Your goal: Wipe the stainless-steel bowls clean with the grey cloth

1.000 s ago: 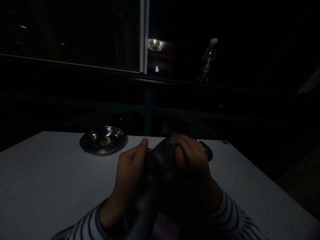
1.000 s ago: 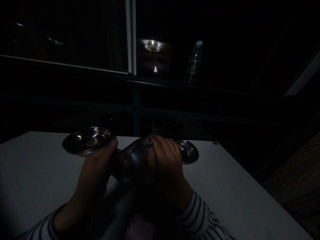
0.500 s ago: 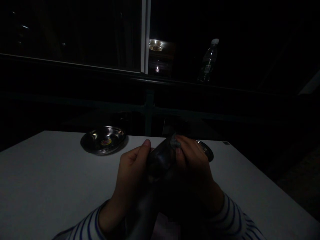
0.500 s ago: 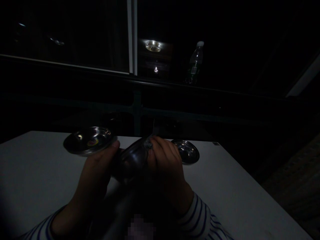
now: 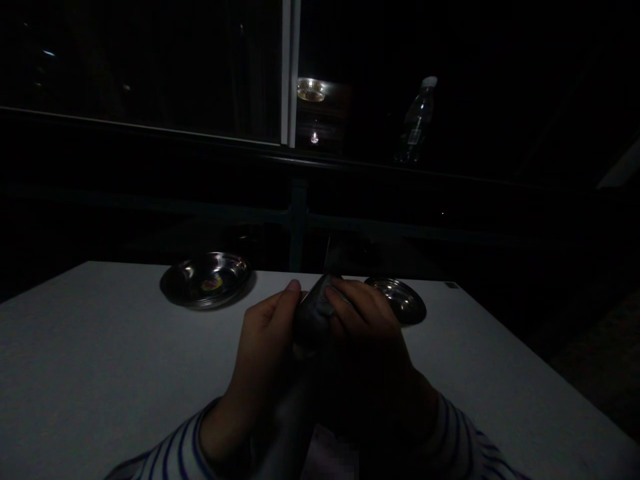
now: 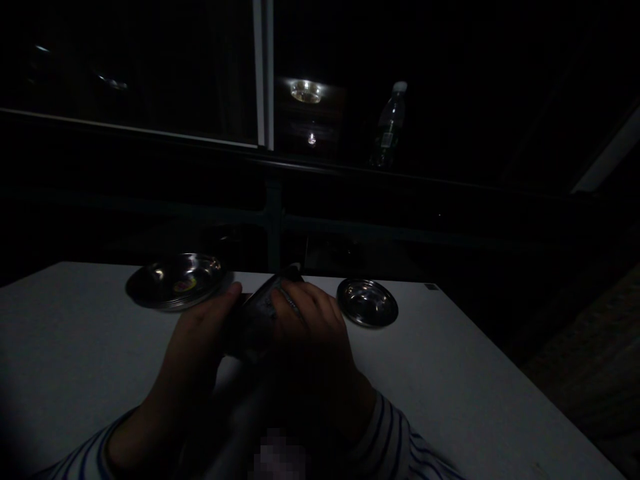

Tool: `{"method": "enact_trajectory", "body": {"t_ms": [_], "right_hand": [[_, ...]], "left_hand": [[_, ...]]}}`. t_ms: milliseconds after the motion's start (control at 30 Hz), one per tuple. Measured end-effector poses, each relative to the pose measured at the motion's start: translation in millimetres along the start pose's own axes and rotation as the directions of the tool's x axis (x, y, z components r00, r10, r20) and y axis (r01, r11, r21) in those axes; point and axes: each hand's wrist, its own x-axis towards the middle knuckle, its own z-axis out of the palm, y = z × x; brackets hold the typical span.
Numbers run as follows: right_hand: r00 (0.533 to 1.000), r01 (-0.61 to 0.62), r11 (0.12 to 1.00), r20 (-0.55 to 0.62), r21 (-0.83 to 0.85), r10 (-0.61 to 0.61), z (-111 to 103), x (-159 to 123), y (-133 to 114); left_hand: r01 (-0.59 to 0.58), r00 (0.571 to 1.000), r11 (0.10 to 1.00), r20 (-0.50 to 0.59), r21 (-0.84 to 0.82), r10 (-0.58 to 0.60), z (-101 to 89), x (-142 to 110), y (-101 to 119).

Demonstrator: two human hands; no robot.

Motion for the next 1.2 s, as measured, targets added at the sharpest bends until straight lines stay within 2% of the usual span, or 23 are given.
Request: {"method": "enact_trajectory", "body": {"t_ms": [167,333,400,633,900,1200], "right_hand": [[0.998,0.034,0.997,0.055,0.076,-0.038,1.6,-4.2,-14.5],[0.994,0.078,0.994,0.077,0.071,-0.083,2.0,-5.3,-25.1],[0.991,0.106,0.992,0.073,0.073,-0.112,1.6,-5.6,-25.5],[0.993,0.108,0.992,0.038,0.058,-0.11,-0.3,-6.0,-21.5],[0.997,0.057,0.998,-0.059,0.036,-0.055,-2.4,2.4,-9.6],[0.999,0.021,0.999,-0.034,-0.033,-0.022,-4.3,2.3,7.3]], "left_hand": [[0.04,0.999,0.999,-0.031,0.003,-0.04,1.3,-0.3,2.0],[0.106,0.993,0.994,-0.043,-0.02,-0.106,2.7,-2.5,9.7],[0.091,0.995,0.996,-0.044,-0.017,-0.091,2.6,-2.6,9.8],[0.034,0.999,0.997,0.024,-0.069,-0.033,1.8,1.0,2.0],[0.036,0.999,0.999,-0.02,-0.007,-0.036,3.2,-0.6,1.7],[0.052,0.996,0.998,-0.075,0.022,-0.05,2.7,0.7,-0.6]]}}
